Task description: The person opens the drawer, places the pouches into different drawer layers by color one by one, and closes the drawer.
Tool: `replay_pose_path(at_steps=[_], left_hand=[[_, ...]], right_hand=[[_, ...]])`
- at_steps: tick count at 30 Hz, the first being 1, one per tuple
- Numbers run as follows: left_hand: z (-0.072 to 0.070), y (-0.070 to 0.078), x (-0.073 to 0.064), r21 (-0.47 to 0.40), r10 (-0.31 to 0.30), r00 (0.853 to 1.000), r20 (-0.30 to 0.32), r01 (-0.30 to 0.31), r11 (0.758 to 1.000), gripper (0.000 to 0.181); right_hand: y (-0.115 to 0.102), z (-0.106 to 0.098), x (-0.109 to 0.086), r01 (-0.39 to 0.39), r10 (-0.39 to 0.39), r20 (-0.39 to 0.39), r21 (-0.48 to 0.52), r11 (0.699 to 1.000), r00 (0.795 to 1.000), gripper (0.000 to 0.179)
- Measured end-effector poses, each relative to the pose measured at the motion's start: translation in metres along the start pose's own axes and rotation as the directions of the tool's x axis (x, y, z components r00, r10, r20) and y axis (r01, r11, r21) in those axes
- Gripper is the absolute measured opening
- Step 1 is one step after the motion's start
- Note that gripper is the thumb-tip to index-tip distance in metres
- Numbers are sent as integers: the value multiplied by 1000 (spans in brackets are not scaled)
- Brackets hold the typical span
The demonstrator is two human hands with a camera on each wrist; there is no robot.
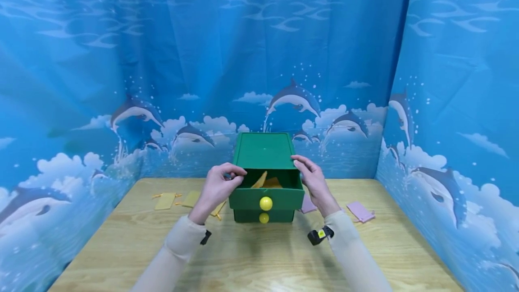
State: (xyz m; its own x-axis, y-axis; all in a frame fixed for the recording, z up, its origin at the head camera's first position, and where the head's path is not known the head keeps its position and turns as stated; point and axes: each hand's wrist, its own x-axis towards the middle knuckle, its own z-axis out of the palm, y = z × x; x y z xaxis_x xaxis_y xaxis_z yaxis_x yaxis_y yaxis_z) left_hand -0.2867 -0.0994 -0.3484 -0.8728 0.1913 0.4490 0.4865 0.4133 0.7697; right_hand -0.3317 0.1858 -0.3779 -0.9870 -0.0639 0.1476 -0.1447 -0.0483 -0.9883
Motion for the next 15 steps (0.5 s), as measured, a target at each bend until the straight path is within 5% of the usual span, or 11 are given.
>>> replay_pose_path(at_steps=[15], left_hand=[[-2, -7, -1, -103, 25, 1000, 7, -25, 994, 14]], right_hand=[[0, -1, 1, -4, 4, -2, -2, 1000, 1000, 48]])
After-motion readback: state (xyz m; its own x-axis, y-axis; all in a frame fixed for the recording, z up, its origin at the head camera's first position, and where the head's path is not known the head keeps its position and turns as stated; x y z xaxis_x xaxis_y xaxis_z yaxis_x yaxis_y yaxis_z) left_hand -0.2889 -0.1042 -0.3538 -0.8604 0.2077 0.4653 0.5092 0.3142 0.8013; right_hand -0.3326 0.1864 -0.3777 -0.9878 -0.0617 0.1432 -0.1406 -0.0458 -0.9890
